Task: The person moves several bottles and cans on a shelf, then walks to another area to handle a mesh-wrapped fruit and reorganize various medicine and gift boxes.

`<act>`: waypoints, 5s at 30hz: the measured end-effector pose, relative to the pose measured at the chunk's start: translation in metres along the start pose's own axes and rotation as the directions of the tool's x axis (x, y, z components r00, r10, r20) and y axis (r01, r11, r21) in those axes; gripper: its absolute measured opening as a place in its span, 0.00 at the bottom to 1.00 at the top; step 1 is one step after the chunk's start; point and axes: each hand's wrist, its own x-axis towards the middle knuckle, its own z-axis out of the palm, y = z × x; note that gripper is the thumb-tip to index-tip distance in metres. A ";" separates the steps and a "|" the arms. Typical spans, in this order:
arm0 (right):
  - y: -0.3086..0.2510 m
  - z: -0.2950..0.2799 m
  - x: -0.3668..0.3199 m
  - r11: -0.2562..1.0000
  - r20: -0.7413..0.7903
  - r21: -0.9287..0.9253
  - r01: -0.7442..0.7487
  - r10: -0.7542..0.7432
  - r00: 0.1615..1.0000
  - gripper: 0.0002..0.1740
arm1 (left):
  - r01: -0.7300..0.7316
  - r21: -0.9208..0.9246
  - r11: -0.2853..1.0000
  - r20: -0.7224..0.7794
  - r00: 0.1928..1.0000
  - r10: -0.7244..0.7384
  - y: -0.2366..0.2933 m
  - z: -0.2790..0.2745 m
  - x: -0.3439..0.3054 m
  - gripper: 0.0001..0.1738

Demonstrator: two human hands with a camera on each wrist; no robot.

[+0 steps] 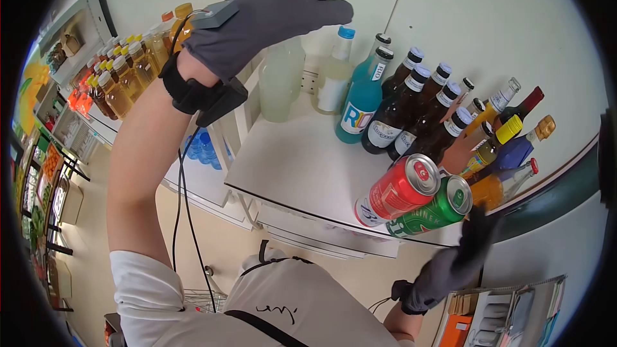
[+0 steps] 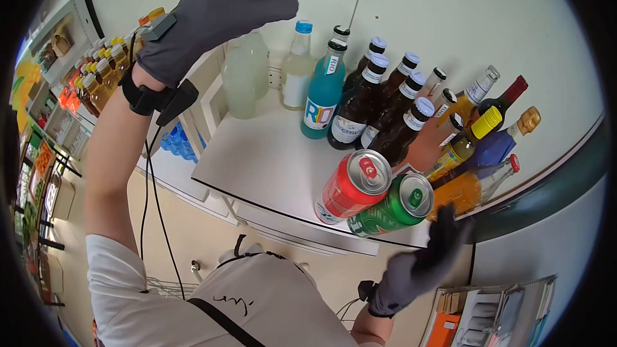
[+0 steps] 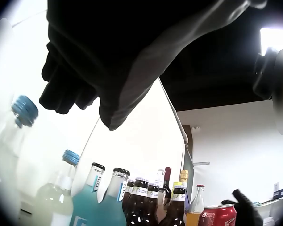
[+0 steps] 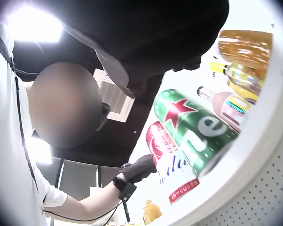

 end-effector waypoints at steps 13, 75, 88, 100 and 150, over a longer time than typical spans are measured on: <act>-0.076 0.111 0.003 0.913 0.612 0.244 0.326 -0.406 0.679 0.25 | 0.026 -0.063 0.998 0.085 0.996 -0.021 -0.067 -0.003 -0.030 0.33; -0.032 0.214 -0.016 0.957 0.607 -0.284 0.055 0.135 0.783 0.41 | 0.008 -0.446 0.895 0.086 0.996 0.034 -0.071 0.021 0.012 0.37; -0.036 0.209 -0.015 0.959 0.625 -0.248 0.138 0.050 0.779 0.41 | 0.006 -0.199 0.980 0.065 0.998 0.007 -0.105 0.062 0.006 0.32; -0.045 0.196 -0.029 0.957 0.664 -0.186 0.224 -0.046 0.746 0.41 | 0.064 -0.145 0.987 0.102 0.994 -0.049 -0.059 0.021 -0.039 0.27; -0.081 0.119 -0.033 0.993 0.680 0.064 0.100 -0.117 0.723 0.37 | -0.394 -0.383 0.835 -0.111 0.917 0.382 -0.031 0.038 -0.073 0.34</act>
